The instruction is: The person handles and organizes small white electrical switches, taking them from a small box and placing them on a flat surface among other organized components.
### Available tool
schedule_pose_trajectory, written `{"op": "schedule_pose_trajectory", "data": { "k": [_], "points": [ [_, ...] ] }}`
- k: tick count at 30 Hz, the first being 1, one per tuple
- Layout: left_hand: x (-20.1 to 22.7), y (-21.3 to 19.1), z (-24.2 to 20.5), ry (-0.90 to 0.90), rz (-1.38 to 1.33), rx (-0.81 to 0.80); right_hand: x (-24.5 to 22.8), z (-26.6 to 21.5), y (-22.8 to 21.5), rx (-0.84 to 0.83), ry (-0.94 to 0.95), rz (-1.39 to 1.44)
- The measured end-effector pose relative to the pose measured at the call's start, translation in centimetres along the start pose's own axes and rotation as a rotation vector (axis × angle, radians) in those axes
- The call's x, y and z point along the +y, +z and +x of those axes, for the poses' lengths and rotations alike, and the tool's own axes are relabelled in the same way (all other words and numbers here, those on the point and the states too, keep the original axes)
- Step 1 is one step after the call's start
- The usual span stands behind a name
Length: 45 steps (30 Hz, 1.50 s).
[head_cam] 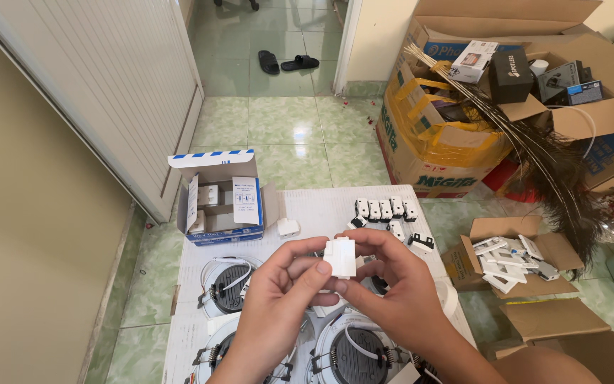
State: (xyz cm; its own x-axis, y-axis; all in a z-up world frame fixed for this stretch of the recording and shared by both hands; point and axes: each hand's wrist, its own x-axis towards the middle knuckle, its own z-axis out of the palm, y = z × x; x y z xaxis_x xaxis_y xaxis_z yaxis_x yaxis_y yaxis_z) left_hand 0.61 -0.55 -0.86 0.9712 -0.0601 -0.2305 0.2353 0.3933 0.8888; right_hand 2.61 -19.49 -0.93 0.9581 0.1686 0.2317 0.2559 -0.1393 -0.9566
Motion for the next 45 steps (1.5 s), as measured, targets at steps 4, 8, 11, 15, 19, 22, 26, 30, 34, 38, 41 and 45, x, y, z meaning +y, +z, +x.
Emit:
{"op": "schedule_pose_trajectory", "data": {
  "k": [4,8,11,15,19,22,26,30,34,38,41,45],
  "points": [
    [-0.2,-0.1,0.1,-0.017,0.016,0.002,0.2,0.0,-0.1,0.002,0.012,-0.005],
    [-0.3,0.0,0.1,-0.049,0.061,0.013,-0.1,0.0,-0.1,-0.003,-0.006,-0.028],
    [0.0,0.2,0.0,-0.059,0.098,0.025,0.0,0.0,-0.1,0.010,-0.004,-0.051],
    [0.0,0.3,-0.2,-0.036,0.099,-0.017,0.1,0.0,-0.1,0.023,-0.066,-0.101],
    [-0.3,0.2,-0.1,-0.035,0.112,-0.036,-0.2,0.1,0.1,0.022,-0.086,-0.084],
    [-0.8,-0.3,0.2,-0.007,0.092,-0.051,-0.1,0.2,0.1,0.020,-0.086,-0.099],
    [0.0,-0.7,0.1,-0.004,0.134,-0.038,-0.5,0.8,0.4,0.024,-0.060,-0.229],
    [1.6,-2.6,-0.6,-0.011,0.198,0.028,-1.2,2.1,1.8,-0.059,-0.229,-0.430],
    [2.9,-5.2,-0.5,-0.007,0.187,0.119,-1.6,4.7,4.5,-0.135,-0.237,-0.594],
    [5.1,-9.1,-0.6,0.104,0.644,0.261,-1.9,8.7,8.9,-0.315,0.022,-0.728],
    [6.0,-12.7,0.3,0.050,1.022,0.428,-2.0,11.2,12.2,-0.398,0.112,-0.747],
    [4.5,-17.1,2.2,0.051,1.200,0.562,-1.5,13.4,16.1,-0.445,0.175,-0.801]
  ]
}}
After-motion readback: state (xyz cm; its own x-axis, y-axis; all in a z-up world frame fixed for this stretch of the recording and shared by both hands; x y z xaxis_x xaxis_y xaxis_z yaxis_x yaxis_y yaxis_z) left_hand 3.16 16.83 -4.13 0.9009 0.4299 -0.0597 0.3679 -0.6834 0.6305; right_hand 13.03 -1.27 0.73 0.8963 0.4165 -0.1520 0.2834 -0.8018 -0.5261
